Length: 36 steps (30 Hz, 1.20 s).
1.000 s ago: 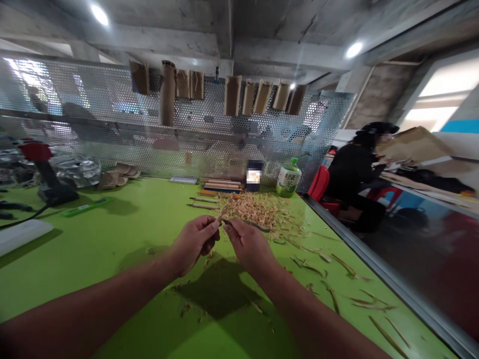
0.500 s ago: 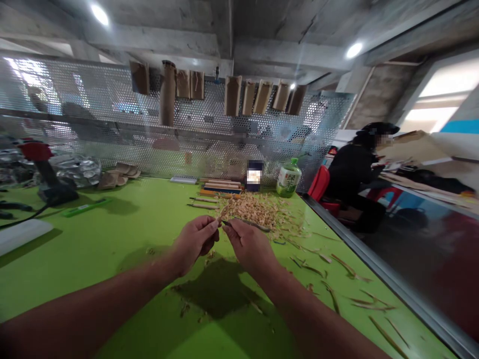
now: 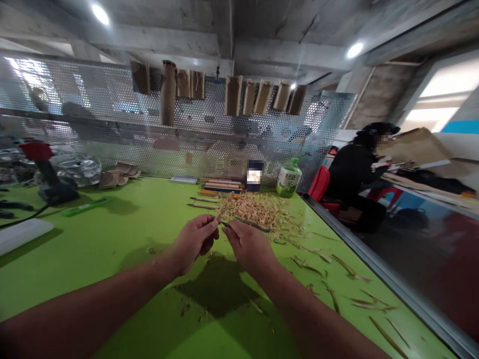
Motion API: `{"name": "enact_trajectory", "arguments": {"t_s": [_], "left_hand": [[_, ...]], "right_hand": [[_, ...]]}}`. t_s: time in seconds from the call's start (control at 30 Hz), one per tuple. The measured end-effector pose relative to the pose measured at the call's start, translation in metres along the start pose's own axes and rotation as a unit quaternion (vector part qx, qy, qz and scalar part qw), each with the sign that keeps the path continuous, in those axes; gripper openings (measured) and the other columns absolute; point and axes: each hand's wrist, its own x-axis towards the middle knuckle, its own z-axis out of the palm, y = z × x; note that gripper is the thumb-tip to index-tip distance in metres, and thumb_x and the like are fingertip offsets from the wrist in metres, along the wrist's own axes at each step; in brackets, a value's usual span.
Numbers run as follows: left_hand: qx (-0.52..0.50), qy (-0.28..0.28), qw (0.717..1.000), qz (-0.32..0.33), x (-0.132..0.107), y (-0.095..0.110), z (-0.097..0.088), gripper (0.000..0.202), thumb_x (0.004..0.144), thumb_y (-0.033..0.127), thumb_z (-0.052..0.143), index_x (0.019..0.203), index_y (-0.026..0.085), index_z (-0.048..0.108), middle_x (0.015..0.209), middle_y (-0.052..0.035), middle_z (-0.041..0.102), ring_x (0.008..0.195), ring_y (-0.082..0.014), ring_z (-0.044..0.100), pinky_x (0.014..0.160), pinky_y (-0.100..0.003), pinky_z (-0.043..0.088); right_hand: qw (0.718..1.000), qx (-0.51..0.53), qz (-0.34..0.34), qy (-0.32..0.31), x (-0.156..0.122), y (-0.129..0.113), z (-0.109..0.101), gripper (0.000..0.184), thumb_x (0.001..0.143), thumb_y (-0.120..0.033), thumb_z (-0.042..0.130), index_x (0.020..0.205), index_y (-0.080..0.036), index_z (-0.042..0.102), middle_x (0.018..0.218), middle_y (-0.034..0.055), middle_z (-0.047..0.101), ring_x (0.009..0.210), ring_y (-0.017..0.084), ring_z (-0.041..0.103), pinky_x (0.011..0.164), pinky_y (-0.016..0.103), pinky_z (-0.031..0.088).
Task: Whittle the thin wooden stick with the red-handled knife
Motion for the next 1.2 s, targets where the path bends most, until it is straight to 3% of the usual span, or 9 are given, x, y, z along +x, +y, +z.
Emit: {"name": "enact_trajectory", "arguments": {"t_s": [0.73,1.2], "left_hand": [[0.011,-0.004,1.0,-0.019,-0.0001,-0.0021,0.0018,0.025,0.082,0.04,0.057,0.075,0.017,0.051,0.058,0.0046,0.051,0.037,-0.0035,0.036,0.036,-0.018,0.024],[0.032,0.009,0.999,-0.029,0.0015,-0.0074,0.0009,0.02,0.083,0.036,0.055,0.075,0.018,0.05,0.058,0.0053,0.05,0.039,-0.0036,0.035,0.037,-0.017,0.023]], "right_hand": [[1.0,-0.006,0.005,0.018,-0.0006,0.0009,0.0013,0.036,0.097,-0.045,0.036,0.075,-0.021,0.051,0.066,-0.0008,0.052,0.059,0.013,0.047,0.058,0.025,0.033],[0.995,-0.097,0.0,0.006,0.0031,0.003,0.0014,0.04,0.098,-0.047,0.031,0.075,-0.022,0.052,0.068,0.0015,0.058,0.059,0.014,0.049,0.056,0.026,0.027]]}}
